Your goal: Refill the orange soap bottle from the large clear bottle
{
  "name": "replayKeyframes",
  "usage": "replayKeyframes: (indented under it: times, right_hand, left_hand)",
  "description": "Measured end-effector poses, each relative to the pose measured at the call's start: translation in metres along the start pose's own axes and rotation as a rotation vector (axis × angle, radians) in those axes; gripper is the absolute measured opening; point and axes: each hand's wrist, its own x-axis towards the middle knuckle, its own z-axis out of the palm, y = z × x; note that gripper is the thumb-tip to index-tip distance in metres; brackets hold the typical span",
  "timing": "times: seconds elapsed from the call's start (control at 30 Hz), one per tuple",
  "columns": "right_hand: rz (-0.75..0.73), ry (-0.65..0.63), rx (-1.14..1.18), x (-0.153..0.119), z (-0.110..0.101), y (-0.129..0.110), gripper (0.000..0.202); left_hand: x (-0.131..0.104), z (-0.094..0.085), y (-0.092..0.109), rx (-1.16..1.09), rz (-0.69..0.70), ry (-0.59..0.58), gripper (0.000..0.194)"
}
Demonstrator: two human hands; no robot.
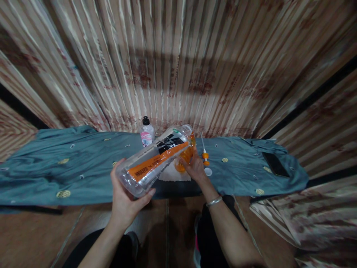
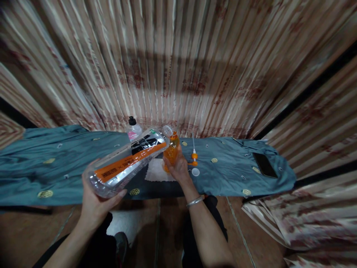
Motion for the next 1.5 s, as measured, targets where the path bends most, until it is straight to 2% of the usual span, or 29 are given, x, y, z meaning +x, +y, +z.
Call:
replayKeyframes:
  times: [0.17,0.37,0.63,0.87,1.5]
  right_hand:
    - [0.016,0.003,-0.026,0.001,0.001,0.0,0.084]
    - [0.02,-0.026,-0.031,0.002,-0.001,-0.001,0.084]
    - [0.052,-0.043,-0.098,0.001,-0.001,-0.003,0.085]
    - [0.052,-0.05,-0.133,0.001,-0.001,-0.002,0.083]
    - [0.086,-0.108,-0.068,0.005,-0.005,-0.013,0.081]
  left_hand:
    - [0.001,0.002,0.0,-0.023,-0.035,-0.008,0.113]
    - [0.002,0.003,0.002,-0.038,-0.044,0.014,0.095]
    - [0.004,0.008,0.007,-0.123,-0.143,0.048,0.089]
    - [0.005,0.008,0.012,-0.178,-0.188,0.012,0.083]
    - [0.002,0.012,0.007,-0.23,-0.111,0.037,0.082]
